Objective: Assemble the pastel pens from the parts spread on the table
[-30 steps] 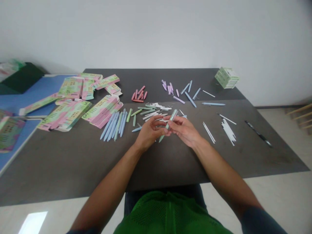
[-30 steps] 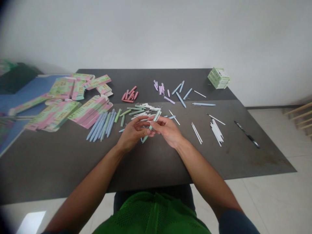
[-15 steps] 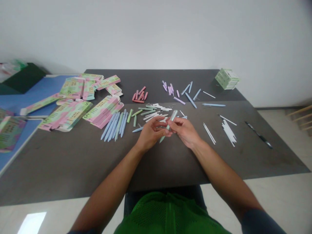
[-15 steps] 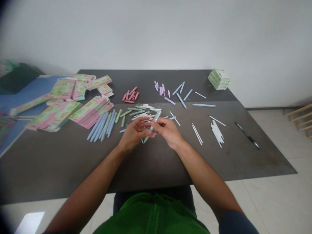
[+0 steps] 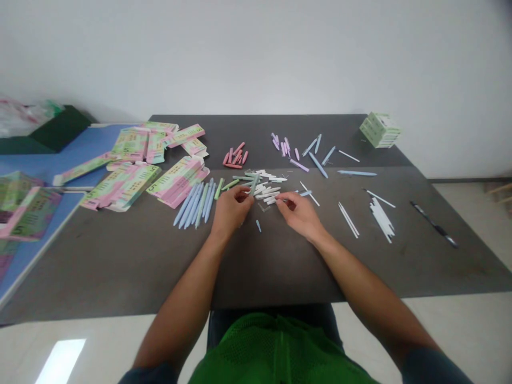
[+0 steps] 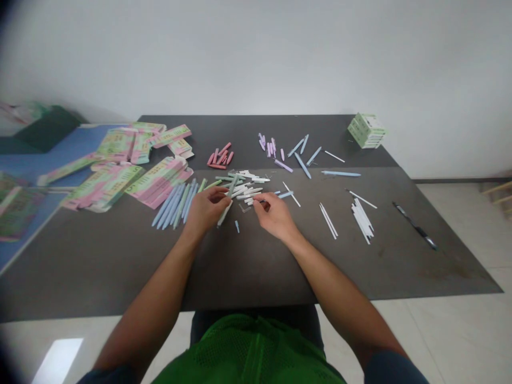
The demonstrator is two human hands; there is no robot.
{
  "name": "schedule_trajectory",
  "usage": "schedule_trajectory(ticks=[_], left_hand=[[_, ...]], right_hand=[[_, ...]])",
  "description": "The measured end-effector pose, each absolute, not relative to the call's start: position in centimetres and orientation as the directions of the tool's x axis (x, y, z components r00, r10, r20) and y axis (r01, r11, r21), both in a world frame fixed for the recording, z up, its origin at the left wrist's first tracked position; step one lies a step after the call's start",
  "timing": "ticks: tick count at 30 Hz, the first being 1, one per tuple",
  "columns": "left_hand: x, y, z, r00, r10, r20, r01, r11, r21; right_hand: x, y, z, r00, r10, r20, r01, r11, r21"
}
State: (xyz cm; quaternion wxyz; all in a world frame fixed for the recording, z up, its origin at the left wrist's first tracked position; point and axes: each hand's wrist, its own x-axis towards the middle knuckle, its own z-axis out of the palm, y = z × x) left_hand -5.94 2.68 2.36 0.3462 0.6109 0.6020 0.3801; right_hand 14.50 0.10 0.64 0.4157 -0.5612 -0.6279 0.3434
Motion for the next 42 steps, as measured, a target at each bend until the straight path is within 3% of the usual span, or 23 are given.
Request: schedule_trajectory(ticks=[5,8,11,28,42], left_hand=[[-7.9,3.4,2.6,-0.073,0.995,0.067,0.834,0.024,0.551],[-9.1,3.8,2.8,-0.134,0.989,0.057,0.909,0.099,0.406],[-10.3,4.1,3.0,-0.207,0.977,0.055,0.923,0.177,0.342],[-13.1,4.8,1.9,-0.405,0.908,0.108,0.886,0.36,0.292],[-6.4,6.1,2.0,0.079,0.975,0.206,0.971,-0.122,0.205]], right_hand=[[14.0,-0.1,-0.1,-0.136,0.957,0.256,0.577,0.286,-0.765],[13.5,-0.4,-0.4,-0.194,0.943,0.271,0.599,0.333,-0.729],[13.3,-0.4,-0.7,-0.231,0.932,0.278,0.611,0.362,-0.704],[14.3,0.3,-1.4,-0.216,0.927,0.307,0.632,0.372,-0.679],[14.8,0.4,-0.5,-0.191,0.938,0.29,0.648,0.342,-0.68]])
